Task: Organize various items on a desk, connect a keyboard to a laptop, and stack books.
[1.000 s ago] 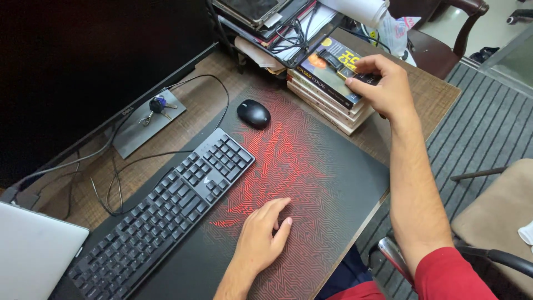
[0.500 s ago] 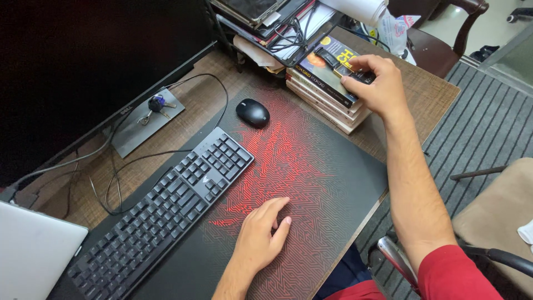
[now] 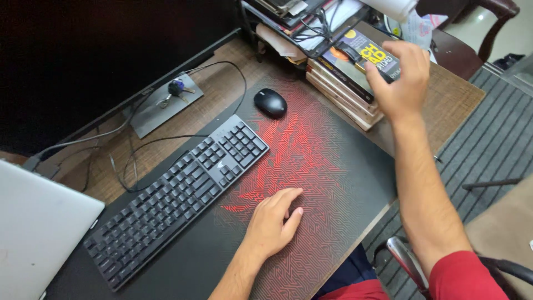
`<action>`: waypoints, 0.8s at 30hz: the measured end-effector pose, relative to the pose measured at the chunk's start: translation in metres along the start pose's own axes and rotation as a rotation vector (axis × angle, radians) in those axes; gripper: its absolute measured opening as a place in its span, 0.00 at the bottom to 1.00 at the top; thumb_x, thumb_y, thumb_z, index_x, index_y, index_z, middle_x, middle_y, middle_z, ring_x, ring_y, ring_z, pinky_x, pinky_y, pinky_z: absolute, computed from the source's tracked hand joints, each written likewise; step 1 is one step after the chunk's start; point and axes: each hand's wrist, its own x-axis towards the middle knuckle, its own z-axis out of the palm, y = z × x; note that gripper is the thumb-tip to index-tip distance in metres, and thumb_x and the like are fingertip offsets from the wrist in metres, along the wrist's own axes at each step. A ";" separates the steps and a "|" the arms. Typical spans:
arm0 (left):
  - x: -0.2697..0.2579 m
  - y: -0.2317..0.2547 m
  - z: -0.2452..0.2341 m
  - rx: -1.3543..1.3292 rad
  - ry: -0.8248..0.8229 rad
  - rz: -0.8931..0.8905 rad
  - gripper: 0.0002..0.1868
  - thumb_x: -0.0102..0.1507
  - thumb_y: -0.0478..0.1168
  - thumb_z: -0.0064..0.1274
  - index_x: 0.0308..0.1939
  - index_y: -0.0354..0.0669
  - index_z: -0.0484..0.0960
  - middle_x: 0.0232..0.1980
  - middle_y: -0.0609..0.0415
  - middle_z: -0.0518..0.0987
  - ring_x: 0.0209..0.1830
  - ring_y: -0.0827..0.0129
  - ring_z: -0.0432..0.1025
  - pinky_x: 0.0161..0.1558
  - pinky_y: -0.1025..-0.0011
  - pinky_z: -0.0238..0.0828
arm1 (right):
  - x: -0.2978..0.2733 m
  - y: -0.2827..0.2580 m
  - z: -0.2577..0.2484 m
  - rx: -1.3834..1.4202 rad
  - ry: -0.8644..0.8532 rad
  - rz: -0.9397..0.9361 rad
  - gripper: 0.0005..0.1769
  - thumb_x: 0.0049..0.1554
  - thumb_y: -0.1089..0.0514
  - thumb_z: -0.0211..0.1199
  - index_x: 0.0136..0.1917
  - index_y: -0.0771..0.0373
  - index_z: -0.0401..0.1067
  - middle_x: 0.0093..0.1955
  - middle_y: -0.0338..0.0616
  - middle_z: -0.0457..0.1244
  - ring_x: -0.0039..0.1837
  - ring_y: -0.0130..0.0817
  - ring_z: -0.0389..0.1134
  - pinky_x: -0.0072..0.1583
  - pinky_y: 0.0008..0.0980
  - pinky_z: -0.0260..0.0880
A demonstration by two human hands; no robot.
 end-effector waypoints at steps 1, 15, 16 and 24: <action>0.000 0.000 0.000 -0.004 0.002 0.003 0.22 0.62 0.39 0.57 0.59 0.40 0.78 0.56 0.51 0.82 0.32 0.64 0.74 0.45 0.64 0.73 | -0.002 -0.014 0.004 -0.163 0.170 -0.170 0.17 0.60 0.59 0.75 0.59 0.64 0.75 0.59 0.49 0.70 0.62 0.48 0.69 0.69 0.42 0.68; -0.009 -0.011 0.001 0.048 0.049 0.103 0.22 0.64 0.40 0.54 0.62 0.40 0.76 0.62 0.45 0.79 0.53 0.52 0.77 0.57 0.57 0.72 | -0.045 -0.101 0.142 0.151 -0.384 -0.019 0.54 0.52 0.50 0.74 0.80 0.67 0.47 0.61 0.60 0.65 0.61 0.59 0.66 0.65 0.52 0.65; -0.009 -0.011 0.004 0.042 0.036 0.094 0.22 0.63 0.40 0.54 0.62 0.41 0.76 0.63 0.45 0.78 0.54 0.52 0.76 0.57 0.56 0.71 | -0.054 -0.096 0.137 0.120 -0.378 -0.055 0.52 0.53 0.50 0.75 0.79 0.67 0.49 0.61 0.62 0.64 0.61 0.59 0.66 0.65 0.52 0.64; -0.010 -0.015 0.005 0.060 0.048 0.143 0.22 0.64 0.40 0.55 0.62 0.40 0.76 0.61 0.45 0.79 0.58 0.51 0.75 0.58 0.56 0.71 | -0.094 -0.110 0.052 0.091 -0.446 0.031 0.49 0.49 0.50 0.75 0.74 0.68 0.54 0.59 0.61 0.64 0.61 0.58 0.66 0.63 0.51 0.65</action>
